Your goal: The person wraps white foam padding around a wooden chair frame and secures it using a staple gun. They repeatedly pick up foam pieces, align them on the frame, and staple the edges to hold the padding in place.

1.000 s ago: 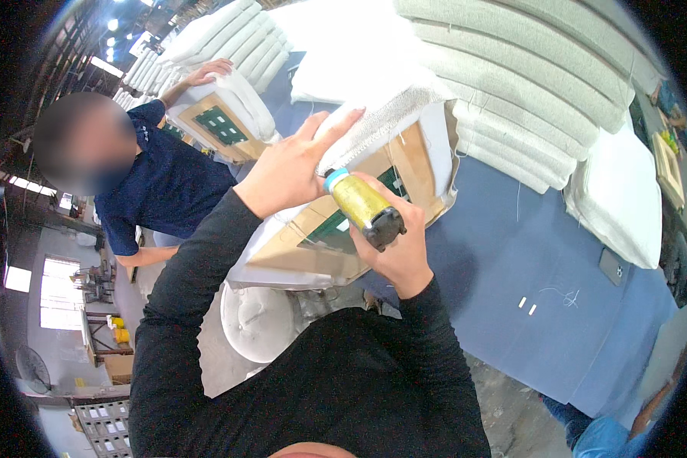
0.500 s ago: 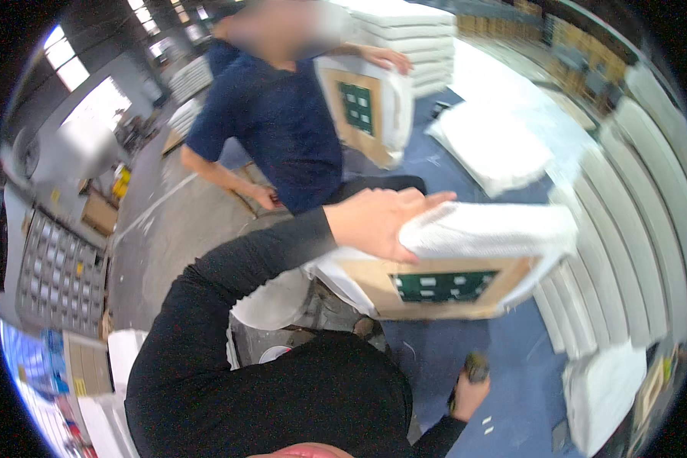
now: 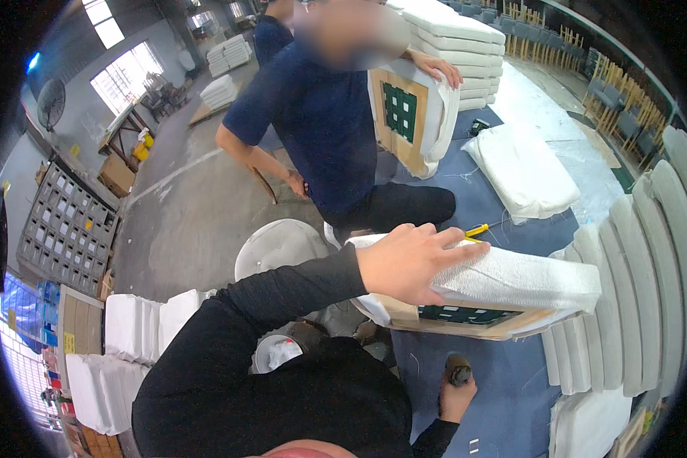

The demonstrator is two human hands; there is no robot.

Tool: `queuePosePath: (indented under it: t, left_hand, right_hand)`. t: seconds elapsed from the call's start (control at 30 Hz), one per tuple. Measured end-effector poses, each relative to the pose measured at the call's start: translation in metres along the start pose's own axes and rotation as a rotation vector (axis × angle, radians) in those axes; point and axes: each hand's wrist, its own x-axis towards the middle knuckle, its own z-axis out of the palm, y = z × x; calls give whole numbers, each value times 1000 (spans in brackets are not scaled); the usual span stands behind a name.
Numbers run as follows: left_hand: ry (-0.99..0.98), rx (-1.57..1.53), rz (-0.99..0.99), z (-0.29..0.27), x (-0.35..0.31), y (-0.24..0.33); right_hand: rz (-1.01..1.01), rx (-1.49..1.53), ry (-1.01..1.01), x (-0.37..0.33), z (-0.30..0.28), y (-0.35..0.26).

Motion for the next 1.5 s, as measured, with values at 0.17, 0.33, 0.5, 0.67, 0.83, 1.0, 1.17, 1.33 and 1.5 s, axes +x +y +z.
queuePosePath:
  t: [0.17, 0.33, 0.5, 0.67, 0.83, 1.0, 1.17, 1.33, 1.5]
  left_hand:
    - [26, -5, -40, 2, -7, 20]
    - [21, -20, -91, -3, -7, 2]
    - [58, -32, -48, 1, -4, -11]
    - [90, -5, -20, 8, 10, -12]
    - [6, -35, -6, 4, 33, -22]
    - [-290, -50, -75, -17, 81, -32]
    - [-151, -152, -162, -10, 130, -31]
    - [-188, -135, -318, 21, 178, -41]
    - [-240, -256, -296, 56, 167, -48]
  right_hand:
    - [-33, 141, -22, 4, 4, -3]
    - [-205, 113, -32, 16, 11, -2]
    - [-11, 251, -120, 18, 0, -44]
    - [-159, 475, 148, 21, 18, -36]
    - [-230, 797, 103, 23, -8, -139]
    - [-198, 899, 117, 49, -15, -164]
    - [-317, 840, 149, 62, -14, -171]
    - [-503, 720, 261, 72, -7, -172]
    - [-565, 671, 265, 78, -2, -170]
